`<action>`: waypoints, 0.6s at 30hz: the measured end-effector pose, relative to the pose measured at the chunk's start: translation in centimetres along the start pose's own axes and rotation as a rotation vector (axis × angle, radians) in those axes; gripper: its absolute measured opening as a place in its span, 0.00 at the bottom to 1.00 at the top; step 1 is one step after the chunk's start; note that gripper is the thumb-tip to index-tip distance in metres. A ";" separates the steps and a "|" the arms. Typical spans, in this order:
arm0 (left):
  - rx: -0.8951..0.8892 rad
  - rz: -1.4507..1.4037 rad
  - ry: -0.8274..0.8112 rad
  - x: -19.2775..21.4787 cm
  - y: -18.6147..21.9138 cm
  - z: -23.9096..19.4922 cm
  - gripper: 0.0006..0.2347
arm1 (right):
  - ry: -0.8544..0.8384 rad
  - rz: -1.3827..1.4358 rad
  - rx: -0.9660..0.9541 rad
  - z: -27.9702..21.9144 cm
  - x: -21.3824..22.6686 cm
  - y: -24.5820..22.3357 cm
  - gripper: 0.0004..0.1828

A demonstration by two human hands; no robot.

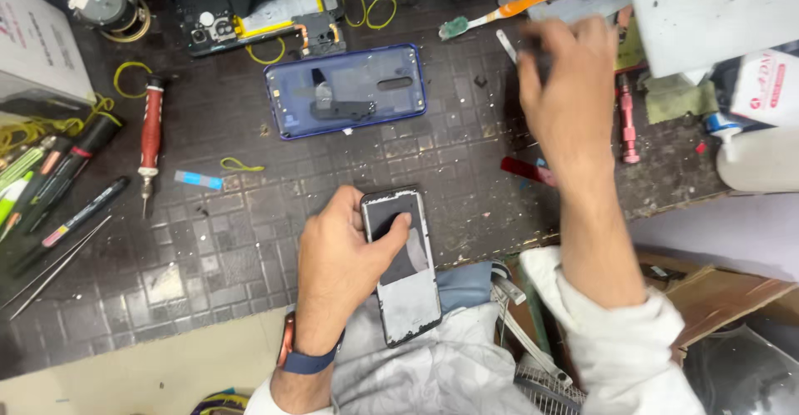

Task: The person scrapes adhesive residue from the back of a smartphone screen assembly using a metal spudger, then brushes the surface with a toothbrush. The person holds the screen with the left hand and uses the tools with the right hand throughout the clip.

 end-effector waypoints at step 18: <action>-0.071 -0.004 0.017 0.1 0.2 0.2 0.14 | 0.003 -0.022 0.207 4.6 -0.8 -1.1 0.17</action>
Point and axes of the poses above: each hand's wrist, its own z-axis towards the middle knuckle, its own x-axis out of the back of the hand, y = z × x, the point moved 8 cm from there along z, towards the middle knuckle, and after that the axes turned 5 degrees about -y, right-handed, at the moved point
